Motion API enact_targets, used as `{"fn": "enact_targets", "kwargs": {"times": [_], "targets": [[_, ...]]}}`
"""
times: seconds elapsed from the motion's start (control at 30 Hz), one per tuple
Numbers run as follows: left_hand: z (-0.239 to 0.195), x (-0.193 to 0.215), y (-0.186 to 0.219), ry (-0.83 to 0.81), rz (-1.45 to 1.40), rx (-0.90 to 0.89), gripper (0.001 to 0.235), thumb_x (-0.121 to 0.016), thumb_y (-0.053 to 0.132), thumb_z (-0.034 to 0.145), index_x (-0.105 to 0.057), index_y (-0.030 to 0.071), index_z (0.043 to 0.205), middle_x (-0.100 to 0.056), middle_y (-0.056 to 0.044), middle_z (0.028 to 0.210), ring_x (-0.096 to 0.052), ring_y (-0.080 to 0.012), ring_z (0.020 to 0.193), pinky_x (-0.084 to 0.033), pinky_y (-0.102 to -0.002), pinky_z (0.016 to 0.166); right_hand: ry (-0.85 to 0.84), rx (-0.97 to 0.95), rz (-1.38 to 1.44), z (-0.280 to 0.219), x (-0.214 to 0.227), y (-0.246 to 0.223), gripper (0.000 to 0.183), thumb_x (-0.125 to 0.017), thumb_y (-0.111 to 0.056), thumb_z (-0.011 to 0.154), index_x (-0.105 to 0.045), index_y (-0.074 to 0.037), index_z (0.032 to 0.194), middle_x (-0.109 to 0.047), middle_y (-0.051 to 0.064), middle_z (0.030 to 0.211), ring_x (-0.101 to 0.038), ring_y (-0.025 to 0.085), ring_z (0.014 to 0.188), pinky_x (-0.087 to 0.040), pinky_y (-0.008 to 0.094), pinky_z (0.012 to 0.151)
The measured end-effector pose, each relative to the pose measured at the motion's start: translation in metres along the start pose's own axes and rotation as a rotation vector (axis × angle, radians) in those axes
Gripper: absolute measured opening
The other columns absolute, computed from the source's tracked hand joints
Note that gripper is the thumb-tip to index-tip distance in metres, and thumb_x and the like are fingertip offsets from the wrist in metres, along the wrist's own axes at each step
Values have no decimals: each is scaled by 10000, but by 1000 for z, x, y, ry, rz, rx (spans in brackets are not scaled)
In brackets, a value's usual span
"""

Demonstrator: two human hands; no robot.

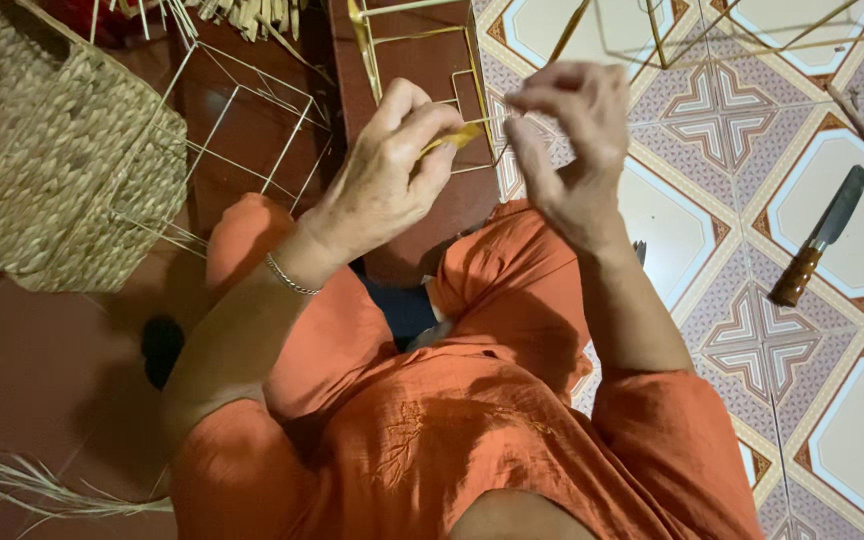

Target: The person sits on the floor and wraps yellow tape around the joints of a wire basket frame to secure them. They use scissors to cut the tape after each application.

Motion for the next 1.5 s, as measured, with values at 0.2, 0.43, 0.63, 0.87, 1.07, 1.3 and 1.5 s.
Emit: {"fn": "enact_targets", "kwargs": {"times": [0.2, 0.43, 0.63, 0.87, 1.07, 1.3, 1.5], "targets": [[4, -4, 13, 18, 54, -18, 176, -666, -8, 1007, -652, -1, 1183, -499, -130, 1082, -649, -223, 887, -573, -365, 733, -80, -23, -15, 4, 1, -27, 112, -814, -56, 943, -725, -59, 1010, -663, 75, 977, -529, 237, 926, -383, 372, 868], [6, -23, -6, -125, -63, 157, 338, -673, 124, 1042, -528, 70, 1342, -590, -86, 995, -596, -163, 704, -568, -275, 628, 14, 67, -78, 0, -2, -16, 169, -768, 31, 968, -611, -20, 1003, -646, 95, 958, -583, 246, 893, -429, 387, 807], [0, -16, -14, -197, -146, 182, 718, -651, 306, 1027, -245, -11, 1528, -758, -75, 928, -636, -170, 630, -533, -326, 606, 129, 75, -139, -6, 1, 18, 131, -704, 51, 970, -592, -15, 981, -621, 122, 921, -581, 255, 880, -455, 398, 775], [6, 1, -20, -213, -515, 158, 530, -576, 202, 1140, -329, 7, 1566, -766, -135, 1056, -760, -194, 958, -624, -304, 804, 336, 2, -55, 8, 17, 76, 142, -635, 41, 1022, -560, -45, 938, -611, 98, 963, -598, 176, 872, -510, 340, 762], [32, 17, -6, -104, -431, 108, 536, -669, 161, 1151, -353, 53, 1570, -779, -62, 917, -778, -128, 830, -653, -245, 739, 399, -169, 184, 18, 13, 109, 139, -662, -15, 1083, -578, -32, 974, -581, 39, 928, -571, 105, 807, -503, 265, 712], [48, 22, -6, -71, -388, 139, 498, -701, 189, 1136, -428, 65, 1533, -774, -55, 863, -761, -109, 759, -629, -236, 678, 385, -219, 436, 18, 0, 124, 87, -654, -77, 1112, -618, -26, 1052, -682, 46, 940, -636, 97, 835, -557, 273, 754], [45, 19, -11, -62, -345, 87, 451, -666, 192, 1159, -439, 49, 1521, -800, -58, 927, -797, -115, 835, -689, -255, 729, 365, -240, 623, 23, -3, 132, 113, -677, -113, 1103, -624, -26, 1054, -692, 71, 937, -665, 122, 823, -603, 291, 762]]}}
Point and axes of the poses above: each hand's wrist, its own z-axis towards the middle knuckle, its own x-axis out of the back of the hand, y = z × x, the point moved 9 cm from there along z, towards the middle knuckle
